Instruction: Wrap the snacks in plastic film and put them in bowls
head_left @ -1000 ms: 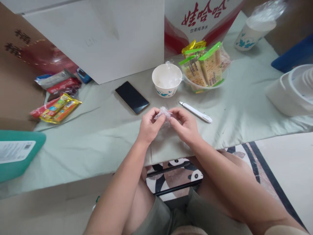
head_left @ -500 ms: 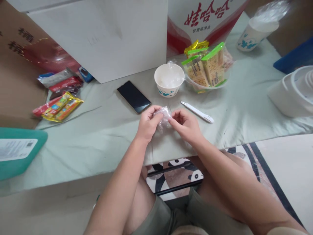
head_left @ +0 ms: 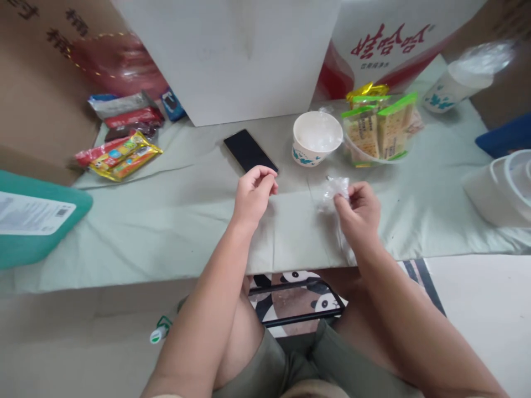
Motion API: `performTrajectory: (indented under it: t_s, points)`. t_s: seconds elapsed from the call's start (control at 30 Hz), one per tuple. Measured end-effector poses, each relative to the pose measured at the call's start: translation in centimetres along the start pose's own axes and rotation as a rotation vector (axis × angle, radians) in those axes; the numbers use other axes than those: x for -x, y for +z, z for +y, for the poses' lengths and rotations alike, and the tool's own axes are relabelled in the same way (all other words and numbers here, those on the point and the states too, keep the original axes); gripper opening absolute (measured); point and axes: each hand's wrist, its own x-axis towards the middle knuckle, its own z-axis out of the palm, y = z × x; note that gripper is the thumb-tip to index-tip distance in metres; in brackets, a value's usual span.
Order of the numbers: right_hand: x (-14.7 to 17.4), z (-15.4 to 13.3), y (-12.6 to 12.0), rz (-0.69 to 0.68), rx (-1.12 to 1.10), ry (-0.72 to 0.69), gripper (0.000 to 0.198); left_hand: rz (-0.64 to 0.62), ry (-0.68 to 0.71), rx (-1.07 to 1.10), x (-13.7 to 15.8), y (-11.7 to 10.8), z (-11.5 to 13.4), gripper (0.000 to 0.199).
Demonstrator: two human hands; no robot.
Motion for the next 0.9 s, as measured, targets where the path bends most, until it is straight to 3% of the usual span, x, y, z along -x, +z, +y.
performTrajectory:
  t_s: [0.2,0.37,0.47,0.57,0.63,0.8,0.9]
  points:
    - [-1.0,-1.5,0.1,0.136,0.104,-0.186,0.019,0.065,-0.012,0.030,-0.3,-1.4,0.7,0.014]
    - [-7.0,-5.1,0.8,0.120,0.292,-0.368,0.026,0.083,-0.015,0.043,-0.2,-2.2,1.1,0.015]
    - [-11.5,-7.2,2.3,-0.126,0.628,-0.316,0.030,0.089,-0.011,0.055,-0.3,-2.4,1.3,0.015]
    - [-15.0,-8.5,4.2,-0.497,0.993,-0.163,0.014,0.089,-0.024,0.057,-0.6,-2.5,1.4,0.014]
    - [-16.6,-8.8,5.5,-0.656,1.105,-0.100,0.003,0.083,-0.026,0.059,-0.7,-2.6,1.5,0.015]
    - [-17.8,-8.1,7.8,-0.882,1.240,-0.096,0.007,0.102,-0.032,0.118,-0.7,-3.3,1.9,0.015]
    - [-17.0,-7.3,8.8,-0.883,1.219,-0.209,0.005,0.125,-0.031,0.172,-0.6,-4.0,2.2,0.015]
